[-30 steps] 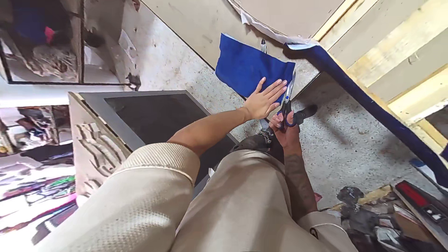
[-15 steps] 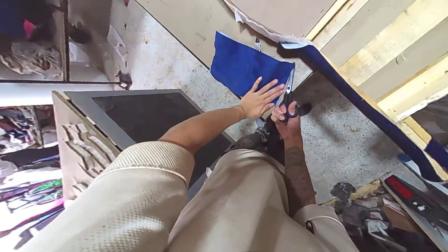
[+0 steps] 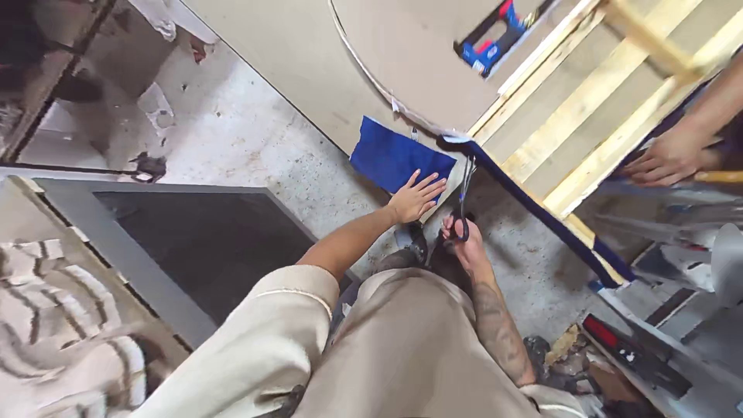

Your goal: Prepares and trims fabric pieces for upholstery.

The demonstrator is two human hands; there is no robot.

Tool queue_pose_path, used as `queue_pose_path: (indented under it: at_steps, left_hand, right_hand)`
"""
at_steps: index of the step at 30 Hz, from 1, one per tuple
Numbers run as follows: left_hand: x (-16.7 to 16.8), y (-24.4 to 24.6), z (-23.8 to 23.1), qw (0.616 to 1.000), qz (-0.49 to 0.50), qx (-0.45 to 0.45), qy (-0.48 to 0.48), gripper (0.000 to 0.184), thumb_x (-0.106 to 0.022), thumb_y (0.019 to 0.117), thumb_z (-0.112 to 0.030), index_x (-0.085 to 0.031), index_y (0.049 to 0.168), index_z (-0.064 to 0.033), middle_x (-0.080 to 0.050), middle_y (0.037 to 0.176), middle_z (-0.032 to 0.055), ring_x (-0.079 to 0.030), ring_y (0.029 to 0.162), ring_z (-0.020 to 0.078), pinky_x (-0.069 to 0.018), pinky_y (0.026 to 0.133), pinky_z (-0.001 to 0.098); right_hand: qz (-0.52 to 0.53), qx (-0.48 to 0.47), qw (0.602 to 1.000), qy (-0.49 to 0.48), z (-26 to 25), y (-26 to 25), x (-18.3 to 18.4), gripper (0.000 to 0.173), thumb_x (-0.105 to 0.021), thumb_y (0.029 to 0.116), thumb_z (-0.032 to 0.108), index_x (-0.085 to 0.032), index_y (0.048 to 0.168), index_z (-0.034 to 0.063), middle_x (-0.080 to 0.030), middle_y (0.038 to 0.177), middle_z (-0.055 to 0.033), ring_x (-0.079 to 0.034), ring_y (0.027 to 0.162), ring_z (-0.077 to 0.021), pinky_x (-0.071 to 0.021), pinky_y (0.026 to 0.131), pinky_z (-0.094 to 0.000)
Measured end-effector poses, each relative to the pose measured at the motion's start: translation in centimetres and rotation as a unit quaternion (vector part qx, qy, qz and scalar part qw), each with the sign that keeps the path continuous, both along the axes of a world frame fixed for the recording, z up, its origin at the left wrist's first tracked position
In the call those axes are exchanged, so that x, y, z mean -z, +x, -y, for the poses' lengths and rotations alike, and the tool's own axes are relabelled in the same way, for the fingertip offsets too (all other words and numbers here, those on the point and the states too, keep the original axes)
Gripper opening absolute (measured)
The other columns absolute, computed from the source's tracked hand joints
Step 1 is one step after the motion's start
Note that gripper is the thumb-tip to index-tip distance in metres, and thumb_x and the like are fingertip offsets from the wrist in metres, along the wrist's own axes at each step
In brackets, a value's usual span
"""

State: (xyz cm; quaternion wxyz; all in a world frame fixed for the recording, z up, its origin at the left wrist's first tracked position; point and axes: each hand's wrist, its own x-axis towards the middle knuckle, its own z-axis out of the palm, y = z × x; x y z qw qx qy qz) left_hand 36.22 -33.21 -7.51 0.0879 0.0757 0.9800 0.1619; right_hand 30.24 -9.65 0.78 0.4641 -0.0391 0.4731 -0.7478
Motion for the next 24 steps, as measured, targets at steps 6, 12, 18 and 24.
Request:
queue_pose_path:
  at_steps: [6, 12, 18, 24]
  left_hand:
    - [-1.1, 0.8, -1.2, 0.997, 0.044, -0.028, 0.050, 0.061, -0.017, 0.1102, -0.047, -0.017, 0.167, -0.0245, -0.009, 0.174, -0.0086, 0.000, 0.160, 0.0180, 0.0009, 0.125, 0.0649]
    - [-1.5, 2.1, -3.7, 0.983, 0.036, -0.137, 0.115, 0.057, -0.029, 0.1107, -0.043, -0.036, 0.160, -0.0143, -0.024, 0.171, 0.0005, -0.013, 0.159, 0.0191, -0.0096, 0.129, 0.0550]
    - [-6.9, -3.9, -6.2, 0.928, -0.005, -0.365, 0.076, 0.048, -0.044, 0.1089, -0.031, -0.046, 0.152, -0.0105, -0.043, 0.160, 0.0084, -0.057, 0.132, 0.0296, -0.0517, 0.104, 0.0493]
    - [-9.0, -11.4, -2.6, 0.909, 0.135, -0.392, -0.037, 0.034, -0.057, 0.1007, -0.012, -0.061, 0.135, -0.0086, -0.059, 0.141, 0.0152, -0.071, 0.101, 0.0397, -0.0594, 0.077, 0.0605]
  right_hand:
    - [-0.129, -0.027, 0.991, -0.021, 0.3, -7.1, -5.2, 0.052, -0.063, 0.0928, 0.064, -0.063, 0.102, 0.0127, -0.067, 0.101, -0.0016, -0.064, 0.091, -0.0142, -0.0560, 0.081, -0.0325]
    - [-0.398, -0.099, 0.850, 0.330, 1.2, -9.1, -5.6, 0.042, -0.071, 0.0939, 0.045, -0.066, 0.095, 0.0036, -0.065, 0.092, -0.0087, -0.062, 0.084, -0.0171, -0.0540, 0.076, -0.0368]
    - [-0.621, -0.154, 0.672, 0.373, 7.8, -19.7, -4.8, 0.045, -0.067, 0.0926, 0.031, -0.064, 0.124, -0.0009, -0.053, 0.137, -0.0267, -0.050, 0.128, -0.0477, -0.0449, 0.100, -0.0657]
    - [-0.655, -0.105, 0.679, 0.314, 8.3, -21.8, -5.8, 0.045, -0.059, 0.0998, 0.028, -0.059, 0.135, 0.0008, -0.038, 0.158, -0.0226, -0.033, 0.146, -0.0465, -0.0345, 0.110, -0.0685]
